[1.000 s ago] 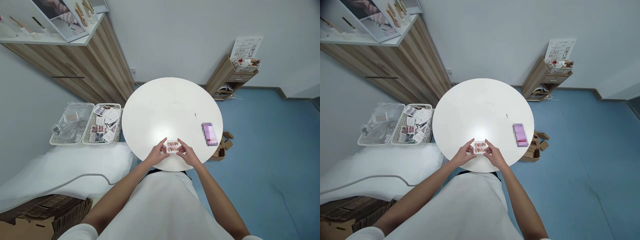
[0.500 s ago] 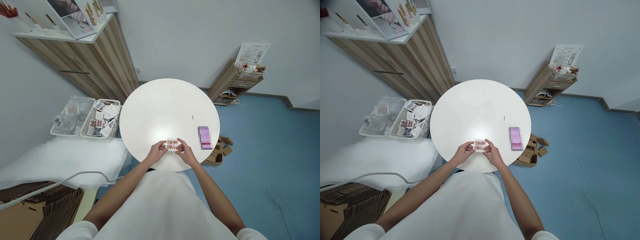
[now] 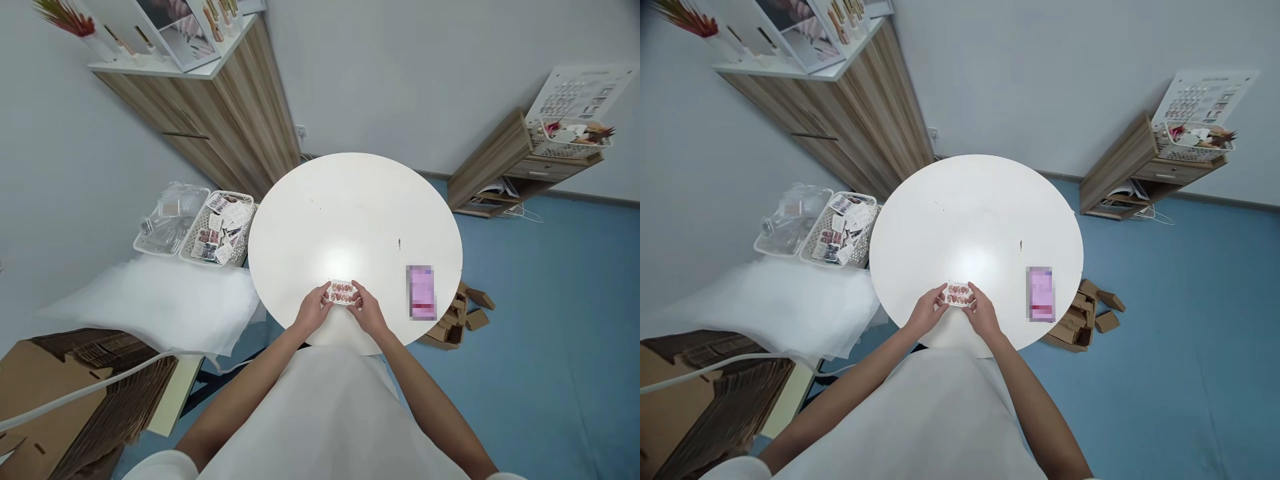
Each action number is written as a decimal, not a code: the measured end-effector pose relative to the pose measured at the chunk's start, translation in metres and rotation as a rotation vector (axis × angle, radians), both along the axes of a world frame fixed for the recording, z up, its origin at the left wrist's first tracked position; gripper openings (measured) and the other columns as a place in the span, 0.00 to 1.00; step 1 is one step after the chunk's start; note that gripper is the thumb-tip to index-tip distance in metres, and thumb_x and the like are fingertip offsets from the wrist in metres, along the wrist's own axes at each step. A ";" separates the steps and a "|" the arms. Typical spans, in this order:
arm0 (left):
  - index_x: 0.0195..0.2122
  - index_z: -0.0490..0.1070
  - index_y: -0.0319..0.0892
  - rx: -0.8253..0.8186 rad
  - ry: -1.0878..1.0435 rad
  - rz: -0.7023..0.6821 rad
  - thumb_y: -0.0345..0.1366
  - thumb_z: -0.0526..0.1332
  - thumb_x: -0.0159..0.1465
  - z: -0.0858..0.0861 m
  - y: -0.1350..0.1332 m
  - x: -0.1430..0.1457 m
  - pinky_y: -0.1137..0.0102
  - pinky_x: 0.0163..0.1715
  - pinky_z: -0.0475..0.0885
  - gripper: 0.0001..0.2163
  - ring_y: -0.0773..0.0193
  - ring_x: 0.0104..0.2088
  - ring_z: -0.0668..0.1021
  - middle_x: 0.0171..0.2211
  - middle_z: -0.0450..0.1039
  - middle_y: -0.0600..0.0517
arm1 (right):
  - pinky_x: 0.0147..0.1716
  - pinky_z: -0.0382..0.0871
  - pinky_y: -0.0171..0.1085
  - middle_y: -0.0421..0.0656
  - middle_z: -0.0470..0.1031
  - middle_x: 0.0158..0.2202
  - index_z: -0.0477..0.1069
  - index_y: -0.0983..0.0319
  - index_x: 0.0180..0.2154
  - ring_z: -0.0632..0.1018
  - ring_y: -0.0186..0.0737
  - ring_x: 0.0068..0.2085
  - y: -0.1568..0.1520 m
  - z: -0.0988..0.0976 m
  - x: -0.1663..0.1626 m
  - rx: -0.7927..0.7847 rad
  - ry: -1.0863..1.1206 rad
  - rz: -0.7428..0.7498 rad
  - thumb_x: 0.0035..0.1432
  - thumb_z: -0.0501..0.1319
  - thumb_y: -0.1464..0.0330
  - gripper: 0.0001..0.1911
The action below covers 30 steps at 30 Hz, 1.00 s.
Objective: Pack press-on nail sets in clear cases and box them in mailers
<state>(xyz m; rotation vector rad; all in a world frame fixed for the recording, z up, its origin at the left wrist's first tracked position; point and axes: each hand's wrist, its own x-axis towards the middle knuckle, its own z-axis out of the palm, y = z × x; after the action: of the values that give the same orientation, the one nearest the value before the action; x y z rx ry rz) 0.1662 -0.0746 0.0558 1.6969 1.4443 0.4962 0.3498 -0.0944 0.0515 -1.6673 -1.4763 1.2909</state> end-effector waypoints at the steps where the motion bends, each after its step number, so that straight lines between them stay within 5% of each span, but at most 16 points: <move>1: 0.55 0.57 0.44 0.005 0.008 -0.002 0.34 0.55 0.57 -0.001 0.001 0.001 0.65 0.37 0.68 0.23 0.65 0.32 0.72 0.36 0.68 0.49 | 0.33 0.67 0.38 0.40 0.66 0.35 0.53 0.56 0.56 0.66 0.32 0.27 0.002 0.000 0.001 0.002 -0.007 0.006 0.48 0.56 0.70 0.32; 18: 0.54 0.59 0.45 -0.116 0.282 0.010 0.30 0.56 0.54 -0.048 0.005 0.000 0.69 0.33 0.66 0.24 0.60 0.36 0.71 0.36 0.67 0.49 | 0.31 0.64 0.38 0.45 0.69 0.38 0.56 0.54 0.55 0.71 0.42 0.36 0.016 -0.054 -0.017 -0.049 -0.306 0.147 0.46 0.58 0.73 0.32; 30: 0.53 0.60 0.42 -0.237 -0.168 0.351 0.23 0.53 0.51 -0.050 -0.015 0.005 0.65 0.44 0.68 0.26 0.62 0.45 0.70 0.48 0.65 0.46 | 0.47 0.66 0.42 0.48 0.62 0.52 0.54 0.57 0.55 0.68 0.41 0.51 0.003 -0.044 -0.026 -0.297 0.311 -0.185 0.45 0.54 0.74 0.32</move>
<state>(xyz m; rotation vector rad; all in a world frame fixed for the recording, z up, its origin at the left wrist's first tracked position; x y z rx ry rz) 0.1712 -0.0892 0.0058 1.1931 1.6135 0.6138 0.3235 -0.0919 0.0078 -1.6439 -0.9623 1.6366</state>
